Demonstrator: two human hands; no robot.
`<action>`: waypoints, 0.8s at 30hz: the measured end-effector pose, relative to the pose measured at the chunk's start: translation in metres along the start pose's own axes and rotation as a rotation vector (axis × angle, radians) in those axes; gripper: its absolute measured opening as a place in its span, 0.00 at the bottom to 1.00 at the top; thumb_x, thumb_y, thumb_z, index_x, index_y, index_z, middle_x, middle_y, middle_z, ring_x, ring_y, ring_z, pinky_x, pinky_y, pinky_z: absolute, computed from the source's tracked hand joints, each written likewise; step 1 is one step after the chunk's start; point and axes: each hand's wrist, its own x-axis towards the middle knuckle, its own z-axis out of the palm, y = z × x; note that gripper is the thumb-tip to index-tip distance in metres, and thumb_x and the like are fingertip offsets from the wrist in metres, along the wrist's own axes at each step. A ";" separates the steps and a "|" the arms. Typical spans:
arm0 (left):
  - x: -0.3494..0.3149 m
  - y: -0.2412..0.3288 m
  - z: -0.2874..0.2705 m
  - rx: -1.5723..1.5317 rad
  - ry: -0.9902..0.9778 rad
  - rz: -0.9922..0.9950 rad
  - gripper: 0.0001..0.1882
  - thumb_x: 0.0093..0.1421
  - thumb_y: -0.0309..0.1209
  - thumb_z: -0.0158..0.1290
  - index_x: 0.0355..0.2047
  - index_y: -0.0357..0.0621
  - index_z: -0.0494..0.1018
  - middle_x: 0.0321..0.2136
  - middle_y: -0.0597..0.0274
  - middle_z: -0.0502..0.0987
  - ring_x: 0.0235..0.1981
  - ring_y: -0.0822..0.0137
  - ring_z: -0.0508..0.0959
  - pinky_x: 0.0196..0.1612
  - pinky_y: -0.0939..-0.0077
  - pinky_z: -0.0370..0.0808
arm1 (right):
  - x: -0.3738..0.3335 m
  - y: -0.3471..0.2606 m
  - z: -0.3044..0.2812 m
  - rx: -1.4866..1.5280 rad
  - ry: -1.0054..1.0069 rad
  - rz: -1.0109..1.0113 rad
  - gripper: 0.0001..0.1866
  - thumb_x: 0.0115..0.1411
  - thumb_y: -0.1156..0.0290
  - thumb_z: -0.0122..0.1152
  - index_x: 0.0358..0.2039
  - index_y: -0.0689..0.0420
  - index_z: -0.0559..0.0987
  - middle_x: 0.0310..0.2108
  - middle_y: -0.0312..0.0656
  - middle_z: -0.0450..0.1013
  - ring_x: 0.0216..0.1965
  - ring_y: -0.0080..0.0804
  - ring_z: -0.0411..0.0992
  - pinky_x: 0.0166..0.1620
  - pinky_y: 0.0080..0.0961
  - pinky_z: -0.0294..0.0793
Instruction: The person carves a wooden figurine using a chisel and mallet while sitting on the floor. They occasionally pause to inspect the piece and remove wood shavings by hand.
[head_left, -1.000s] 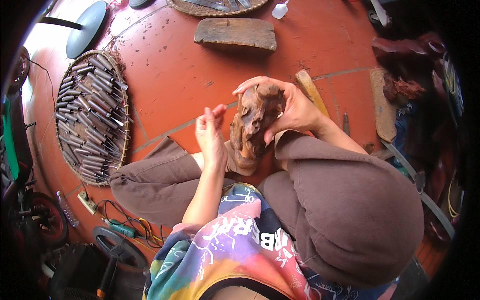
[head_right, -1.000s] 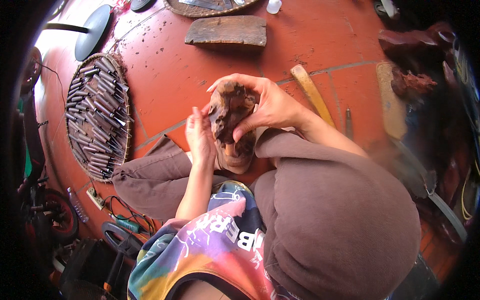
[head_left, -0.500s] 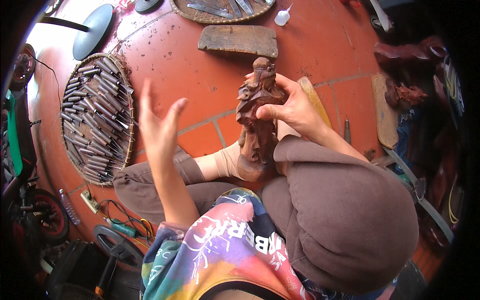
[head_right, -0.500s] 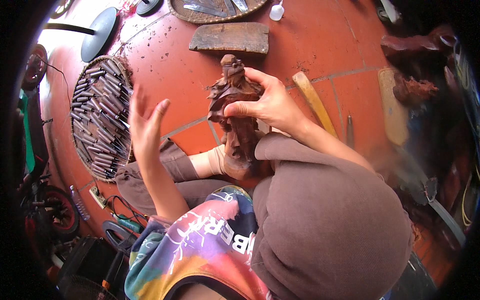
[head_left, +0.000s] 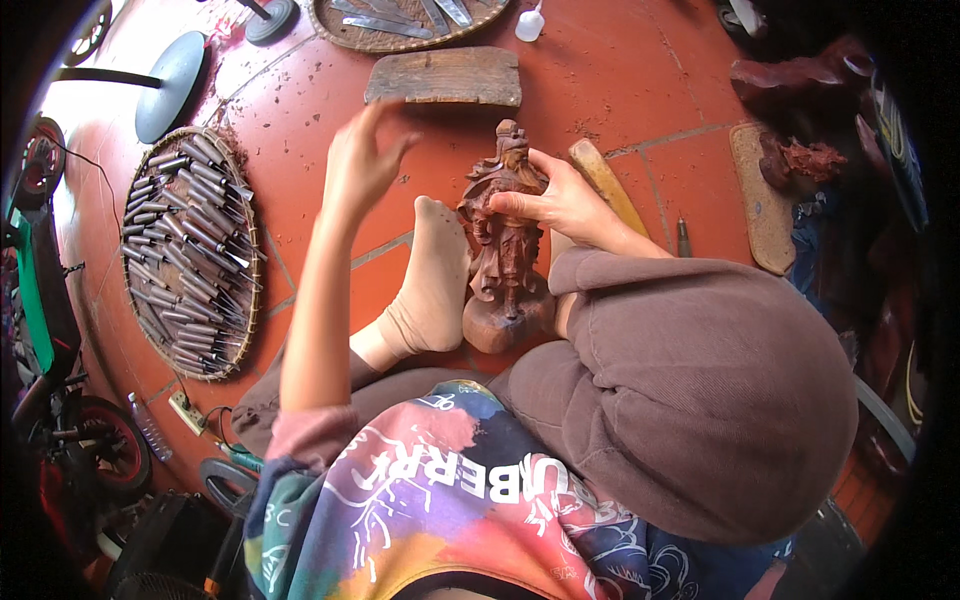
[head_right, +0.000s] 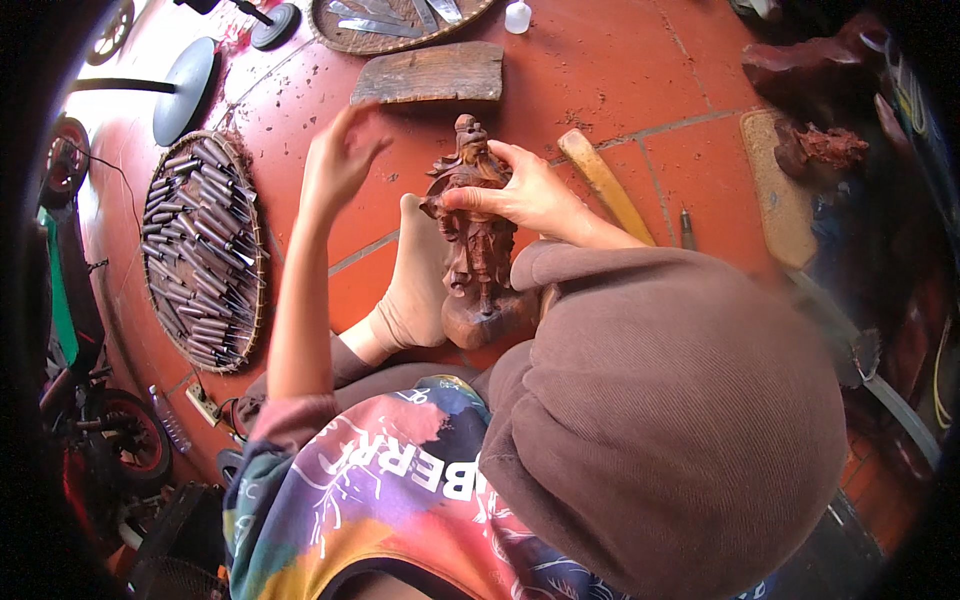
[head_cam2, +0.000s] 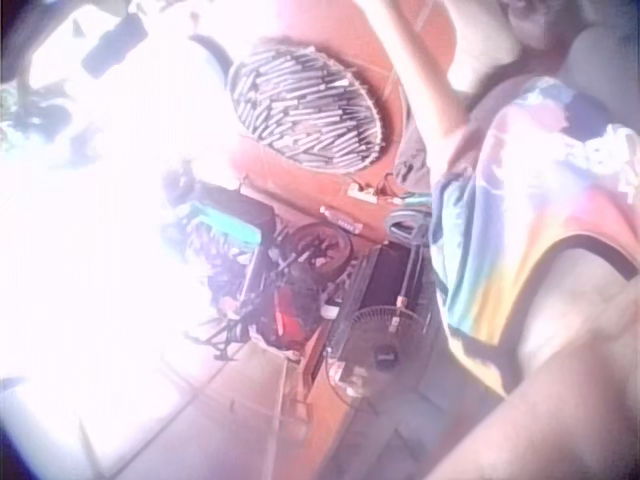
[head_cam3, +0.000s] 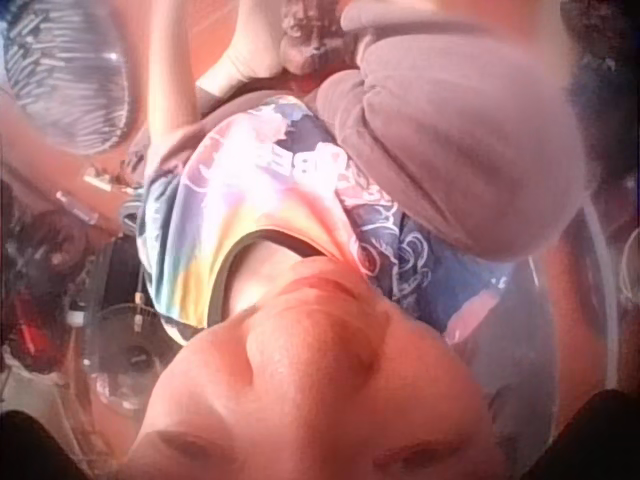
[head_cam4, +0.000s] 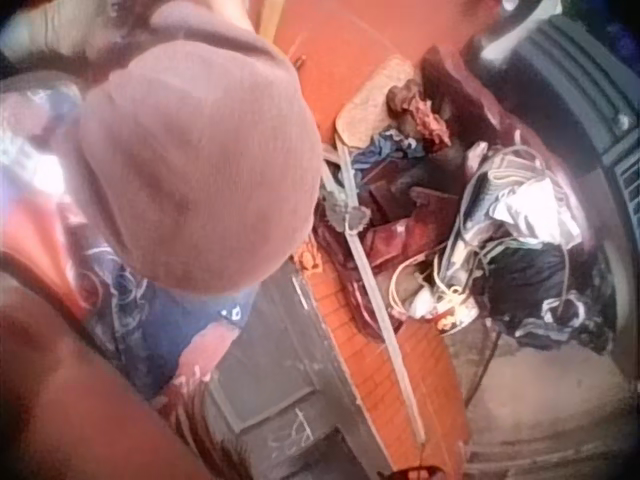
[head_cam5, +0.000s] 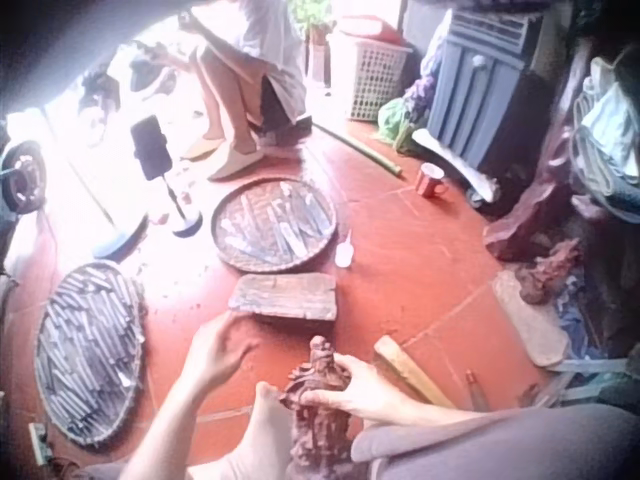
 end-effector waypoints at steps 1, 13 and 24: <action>0.022 -0.012 -0.005 0.187 0.047 0.158 0.34 0.54 0.33 0.65 0.61 0.51 0.67 0.59 0.52 0.71 0.59 0.56 0.73 0.56 0.58 0.72 | 0.001 -0.009 0.004 0.121 -0.091 0.011 0.47 0.44 0.44 0.78 0.55 0.65 0.71 0.52 0.47 0.73 0.53 0.32 0.72 0.58 0.30 0.70; 0.051 -0.033 0.050 0.696 -0.198 0.216 0.48 0.50 0.29 0.66 0.67 0.82 0.56 0.69 0.72 0.58 0.68 0.45 0.57 0.61 0.20 0.53 | 0.034 0.028 0.022 0.427 -0.328 0.001 0.30 0.53 0.64 0.75 0.53 0.62 0.73 0.44 0.36 0.77 0.45 0.22 0.74 0.52 0.24 0.74; -0.078 0.021 0.005 -0.220 0.009 -0.470 0.22 0.56 0.34 0.64 0.50 0.39 0.77 0.44 0.50 0.81 0.43 0.60 0.83 0.43 0.69 0.79 | 0.043 0.035 0.038 0.420 -0.251 0.092 0.33 0.51 0.57 0.77 0.50 0.65 0.76 0.43 0.39 0.78 0.44 0.21 0.74 0.50 0.23 0.74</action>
